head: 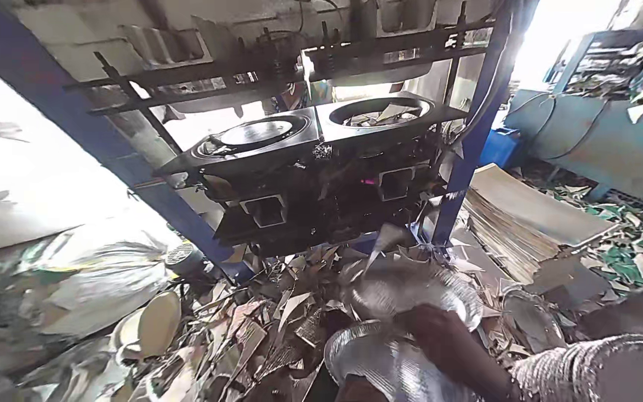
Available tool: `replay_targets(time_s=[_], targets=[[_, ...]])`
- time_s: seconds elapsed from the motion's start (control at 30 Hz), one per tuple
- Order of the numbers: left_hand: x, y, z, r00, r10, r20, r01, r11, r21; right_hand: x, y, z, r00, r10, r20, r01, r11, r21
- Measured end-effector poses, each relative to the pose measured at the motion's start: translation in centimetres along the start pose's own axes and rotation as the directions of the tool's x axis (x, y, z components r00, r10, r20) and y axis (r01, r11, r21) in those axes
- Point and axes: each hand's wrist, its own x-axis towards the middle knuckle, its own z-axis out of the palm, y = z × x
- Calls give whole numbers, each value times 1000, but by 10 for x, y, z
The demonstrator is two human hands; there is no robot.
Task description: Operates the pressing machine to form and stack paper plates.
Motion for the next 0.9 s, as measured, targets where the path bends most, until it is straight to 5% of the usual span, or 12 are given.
replay_targets(time_s=[0.07,0.13,0.3,0.37,0.5,0.67,0.77,0.9], targets=[[15,10,-6,993,-72,-89,73,997,4,1,-20,-1,993,-65,96,45,978,202],[26,21,-8,972,-121,-199,131,991,36,3,-33,-23,964,-15,265,-61,959,277],[46,22,-9,913,-84,-399,116,992,57,-8,-33,-58,917,-14,398,-46,989,142],[54,20,-20,930,-156,-334,211,968,135,-17,-30,-61,907,-59,418,11,993,116],[57,-29,-46,963,-230,137,242,967,-80,-31,-17,-82,936,-125,329,78,985,154],[49,-57,-39,968,-165,187,236,853,-465,-48,25,-136,987,-101,126,38,903,427],[61,-39,-63,933,-9,359,277,654,-704,-53,41,-140,972,-106,209,-34,818,575],[75,-37,-69,819,39,573,478,505,-719,-37,29,-120,907,-200,371,-5,875,484]])
